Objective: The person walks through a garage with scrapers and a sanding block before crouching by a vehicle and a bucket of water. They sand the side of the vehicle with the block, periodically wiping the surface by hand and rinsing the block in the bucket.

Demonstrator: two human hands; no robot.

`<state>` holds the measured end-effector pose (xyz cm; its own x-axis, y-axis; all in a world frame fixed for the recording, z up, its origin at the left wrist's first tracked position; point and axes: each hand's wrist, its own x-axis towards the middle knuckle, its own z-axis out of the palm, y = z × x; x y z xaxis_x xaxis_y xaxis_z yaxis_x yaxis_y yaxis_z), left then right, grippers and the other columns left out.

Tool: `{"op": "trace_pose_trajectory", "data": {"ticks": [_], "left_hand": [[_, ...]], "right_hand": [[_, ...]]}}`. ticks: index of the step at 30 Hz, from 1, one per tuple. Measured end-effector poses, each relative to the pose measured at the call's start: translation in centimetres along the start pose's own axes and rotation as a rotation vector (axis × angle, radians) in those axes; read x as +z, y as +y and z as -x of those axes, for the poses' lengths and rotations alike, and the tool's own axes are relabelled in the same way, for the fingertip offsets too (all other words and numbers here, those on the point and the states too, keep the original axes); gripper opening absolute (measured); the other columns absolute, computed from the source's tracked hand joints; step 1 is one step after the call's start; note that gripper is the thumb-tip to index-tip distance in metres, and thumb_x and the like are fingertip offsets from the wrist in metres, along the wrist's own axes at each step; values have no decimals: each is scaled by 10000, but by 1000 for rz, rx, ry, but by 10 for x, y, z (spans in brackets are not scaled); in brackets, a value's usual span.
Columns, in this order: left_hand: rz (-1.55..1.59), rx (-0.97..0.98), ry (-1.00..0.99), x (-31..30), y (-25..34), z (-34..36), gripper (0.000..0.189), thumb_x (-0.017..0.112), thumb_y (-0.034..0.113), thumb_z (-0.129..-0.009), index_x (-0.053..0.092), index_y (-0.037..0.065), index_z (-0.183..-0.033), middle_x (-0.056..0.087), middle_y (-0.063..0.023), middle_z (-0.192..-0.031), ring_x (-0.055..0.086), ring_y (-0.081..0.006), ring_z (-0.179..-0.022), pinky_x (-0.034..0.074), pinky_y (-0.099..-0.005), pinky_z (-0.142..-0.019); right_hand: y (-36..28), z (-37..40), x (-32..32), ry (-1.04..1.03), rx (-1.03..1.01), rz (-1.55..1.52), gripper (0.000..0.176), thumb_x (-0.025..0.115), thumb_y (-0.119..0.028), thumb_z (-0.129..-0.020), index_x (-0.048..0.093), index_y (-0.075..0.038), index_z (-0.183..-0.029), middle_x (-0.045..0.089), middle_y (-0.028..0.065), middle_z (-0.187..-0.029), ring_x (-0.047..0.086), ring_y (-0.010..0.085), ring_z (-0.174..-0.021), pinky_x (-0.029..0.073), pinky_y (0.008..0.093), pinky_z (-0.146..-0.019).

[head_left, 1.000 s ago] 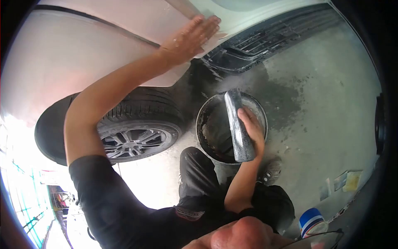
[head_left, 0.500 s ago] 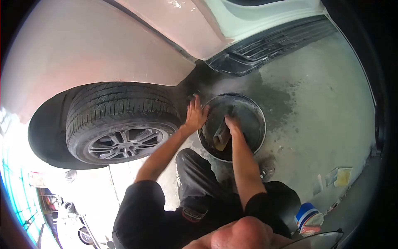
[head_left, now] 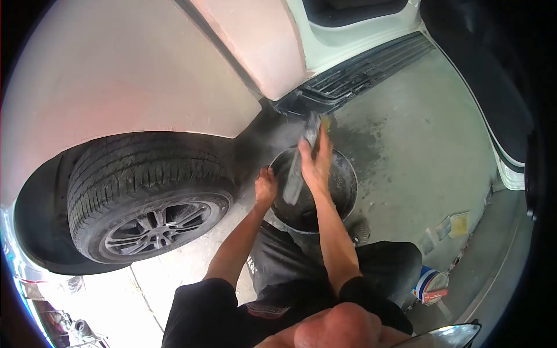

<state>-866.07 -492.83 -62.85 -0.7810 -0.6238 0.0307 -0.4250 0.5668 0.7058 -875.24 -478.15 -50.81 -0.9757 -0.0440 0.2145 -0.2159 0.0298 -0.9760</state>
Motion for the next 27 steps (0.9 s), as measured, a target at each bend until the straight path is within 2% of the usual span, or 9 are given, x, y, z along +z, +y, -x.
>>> {"op": "trace_pose_trajectory", "data": {"ticks": [3,5,6,11,15,17,20,23,27], "left_hand": [[-30,-27,-6,-2,6,1,333,421,281,-1048,580,0,-1127,641,-326,-972,603,-523,-935,459,-578,-804],[-41,5,-6,-2,1,0,326,420,272,-1048,580,-4,-1118,642,-326,-962,605,-526,-924,463,-574,-796],[-30,30,4,0,1,-2,323,420,269,-1048,577,-6,-1115,642,-327,-960,605,-528,-920,465,-574,-791],[-93,20,-7,-1,2,-2,320,413,261,-1050,566,-15,-1105,639,-331,-968,602,-535,-931,466,-576,-788],[-113,3,-31,0,-3,-2,333,401,269,-1052,562,-18,-1108,633,-339,-979,597,-540,-939,461,-586,-800],[-68,-46,-52,-1,3,-3,339,398,273,-1052,560,-20,-1104,629,-343,-981,595,-543,-938,458,-593,-801],[-101,24,-20,-5,10,0,339,399,271,-1052,557,-27,-1090,626,-347,-980,595,-546,-929,460,-595,-788],[-131,31,-20,-1,2,-2,337,405,273,-1049,559,-25,-1083,627,-344,-969,595,-544,-919,461,-596,-779],[-124,15,-4,1,-2,2,331,417,284,-1044,566,-8,-1093,633,-335,-943,597,-541,-908,464,-593,-775]], "right_hand": [[-53,-56,29,143,-533,45,772,753,-267,-853,390,-108,-1515,398,286,-1363,440,438,-1242,403,493,-1033],[-69,-87,48,206,-746,83,797,768,-244,-838,377,-107,-1520,363,295,-1402,414,442,-1255,380,501,-1055],[-68,-94,57,252,-750,133,777,786,-251,-821,425,-163,-1504,364,305,-1416,430,462,-1256,409,524,-1022],[-14,-99,80,330,-865,60,696,785,-240,-819,507,-156,-1451,352,324,-1445,419,475,-1277,400,559,-1016],[-106,-123,50,334,-969,145,813,850,-215,-692,533,-247,-1440,370,315,-1434,461,456,-1226,395,519,-1009],[-118,-129,49,341,-1017,101,673,824,-205,-756,586,-147,-1384,389,336,-1423,442,452,-1257,378,500,-1053],[-55,-110,57,259,-930,139,707,831,-196,-743,571,-160,-1399,369,335,-1435,428,455,-1272,378,503,-1055],[-20,-99,74,343,-922,121,688,825,-195,-759,572,-155,-1398,364,326,-1434,421,455,-1278,387,503,-1050],[-130,-124,47,319,-998,213,697,791,-282,-808,519,-181,-1442,380,320,-1423,438,464,-1260,410,524,-994]]}}
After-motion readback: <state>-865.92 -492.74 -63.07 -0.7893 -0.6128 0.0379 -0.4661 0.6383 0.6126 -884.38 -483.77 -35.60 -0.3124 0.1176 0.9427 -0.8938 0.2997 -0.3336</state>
